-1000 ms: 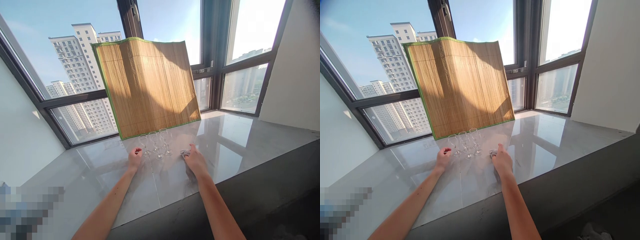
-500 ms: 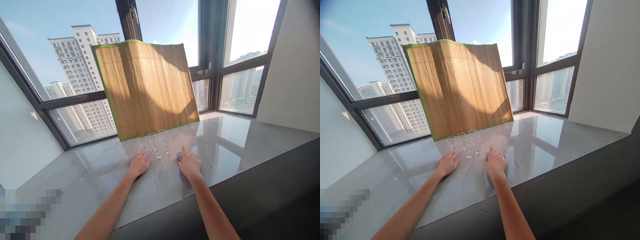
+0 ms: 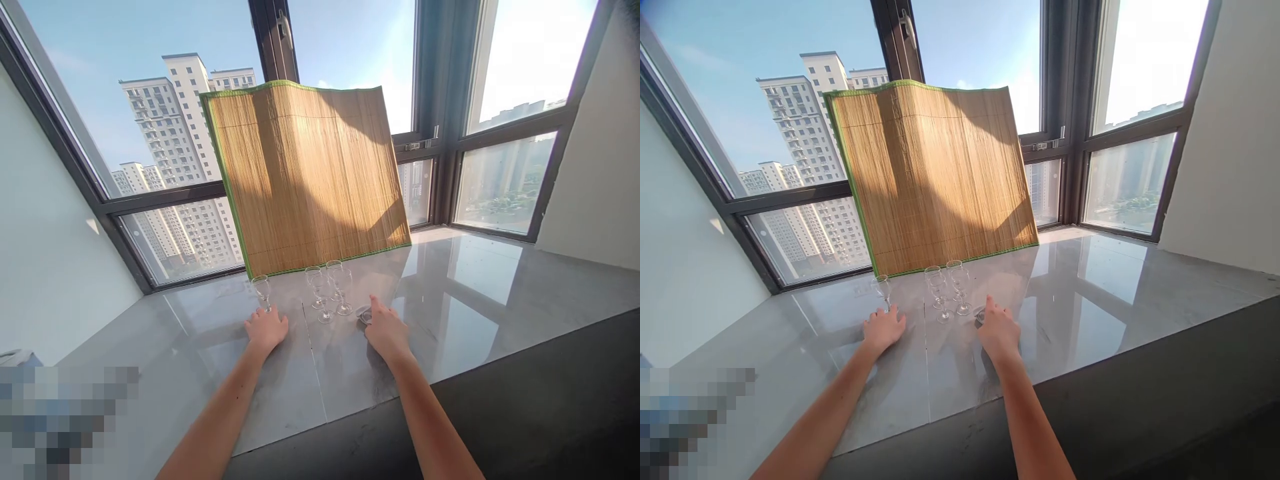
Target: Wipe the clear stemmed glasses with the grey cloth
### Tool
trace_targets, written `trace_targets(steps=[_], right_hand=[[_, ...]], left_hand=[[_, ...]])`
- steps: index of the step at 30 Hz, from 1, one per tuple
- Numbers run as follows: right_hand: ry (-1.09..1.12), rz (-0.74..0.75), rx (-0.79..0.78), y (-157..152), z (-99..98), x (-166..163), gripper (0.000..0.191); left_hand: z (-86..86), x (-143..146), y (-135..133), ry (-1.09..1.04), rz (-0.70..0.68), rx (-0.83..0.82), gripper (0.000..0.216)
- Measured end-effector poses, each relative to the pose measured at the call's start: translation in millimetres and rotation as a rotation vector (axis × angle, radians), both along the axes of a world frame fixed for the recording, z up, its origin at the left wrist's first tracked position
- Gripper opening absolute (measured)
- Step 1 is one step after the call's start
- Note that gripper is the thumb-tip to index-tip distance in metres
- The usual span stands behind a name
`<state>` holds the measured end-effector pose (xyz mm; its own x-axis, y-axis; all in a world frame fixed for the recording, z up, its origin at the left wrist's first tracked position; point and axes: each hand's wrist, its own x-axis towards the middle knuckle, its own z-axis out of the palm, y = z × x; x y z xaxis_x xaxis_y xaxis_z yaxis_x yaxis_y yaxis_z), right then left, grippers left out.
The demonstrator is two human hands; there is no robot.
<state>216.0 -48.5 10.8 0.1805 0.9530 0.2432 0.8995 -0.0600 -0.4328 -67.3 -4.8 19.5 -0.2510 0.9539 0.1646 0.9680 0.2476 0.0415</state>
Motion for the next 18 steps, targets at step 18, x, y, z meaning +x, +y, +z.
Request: trace_targets(steps=[18], right_hand=[[-0.016, -0.027, -0.056, 5, -1.2, -3, 0.066]], left_hand=[[-3.1, 52, -19, -0.045, -0.822, -0.111, 0.058]])
